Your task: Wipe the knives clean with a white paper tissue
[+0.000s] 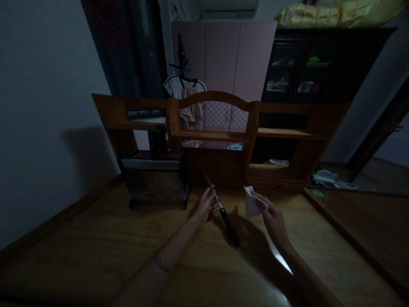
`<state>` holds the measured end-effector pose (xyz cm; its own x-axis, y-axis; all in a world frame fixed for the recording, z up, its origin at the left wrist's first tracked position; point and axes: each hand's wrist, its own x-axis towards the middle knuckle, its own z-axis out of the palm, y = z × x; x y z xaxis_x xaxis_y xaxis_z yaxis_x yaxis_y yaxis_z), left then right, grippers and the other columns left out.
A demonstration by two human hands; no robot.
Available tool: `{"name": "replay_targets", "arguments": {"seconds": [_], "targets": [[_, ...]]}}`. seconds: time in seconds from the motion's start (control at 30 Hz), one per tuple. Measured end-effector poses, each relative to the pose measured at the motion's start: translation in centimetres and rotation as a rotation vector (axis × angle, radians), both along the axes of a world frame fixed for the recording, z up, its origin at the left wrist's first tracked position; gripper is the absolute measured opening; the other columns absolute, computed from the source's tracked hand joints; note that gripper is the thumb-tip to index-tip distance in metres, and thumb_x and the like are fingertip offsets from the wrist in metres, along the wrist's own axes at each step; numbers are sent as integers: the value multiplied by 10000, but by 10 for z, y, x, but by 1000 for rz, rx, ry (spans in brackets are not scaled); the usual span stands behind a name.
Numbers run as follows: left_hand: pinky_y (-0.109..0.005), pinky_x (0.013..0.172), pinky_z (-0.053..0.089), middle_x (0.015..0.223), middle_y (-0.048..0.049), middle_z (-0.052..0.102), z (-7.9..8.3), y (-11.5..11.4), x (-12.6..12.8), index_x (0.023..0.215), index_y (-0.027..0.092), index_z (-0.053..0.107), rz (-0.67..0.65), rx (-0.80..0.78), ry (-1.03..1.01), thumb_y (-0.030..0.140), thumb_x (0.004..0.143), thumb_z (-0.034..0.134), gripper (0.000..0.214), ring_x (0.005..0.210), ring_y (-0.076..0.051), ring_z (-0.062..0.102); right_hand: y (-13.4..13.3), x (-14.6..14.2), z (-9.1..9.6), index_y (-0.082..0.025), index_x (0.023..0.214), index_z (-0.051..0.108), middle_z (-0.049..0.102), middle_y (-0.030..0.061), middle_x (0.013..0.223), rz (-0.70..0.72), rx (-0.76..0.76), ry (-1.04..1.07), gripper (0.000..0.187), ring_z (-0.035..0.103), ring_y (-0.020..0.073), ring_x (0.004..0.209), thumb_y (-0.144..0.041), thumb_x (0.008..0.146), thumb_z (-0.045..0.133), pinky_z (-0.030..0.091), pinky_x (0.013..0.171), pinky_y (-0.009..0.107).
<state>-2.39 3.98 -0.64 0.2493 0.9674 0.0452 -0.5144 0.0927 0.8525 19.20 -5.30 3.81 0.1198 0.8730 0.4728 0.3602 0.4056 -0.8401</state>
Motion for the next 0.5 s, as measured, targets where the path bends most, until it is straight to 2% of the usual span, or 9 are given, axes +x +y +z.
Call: {"name": "replay_targets", "arguments": {"seconds": [0.07,0.2,0.33,0.5], "targets": [[-168,375,243,668,12,551,0,0,0,1321,218,351,-10,-19,-17,412,795,625,624,386,-48,378,-1,-6,-3,-274,1262,542,506,32,1346,81,0,-44,382,433,236,1257,-377,907,443,311,1055,421],[-163,392,265,673,19,538,2,-1,1,1345,227,358,-16,-22,-55,358,816,611,601,393,-38,370,-9,-29,-5,-288,1294,503,385,6,1432,347,-77,-144,412,338,228,1329,-378,894,469,272,1093,446],[-150,404,278,685,15,538,5,-4,0,1337,234,387,-11,-29,-67,323,823,610,567,408,-32,387,-20,-46,0,-291,1309,478,357,2,1437,592,-168,-194,431,300,244,1345,-322,879,491,188,1115,495],[-152,397,293,689,26,521,3,-2,0,1346,252,363,-52,-41,-122,295,844,578,548,384,-25,348,-23,-46,5,-278,1285,500,374,5,1418,654,-217,-156,429,319,274,1331,-275,856,506,176,1101,537]]}}
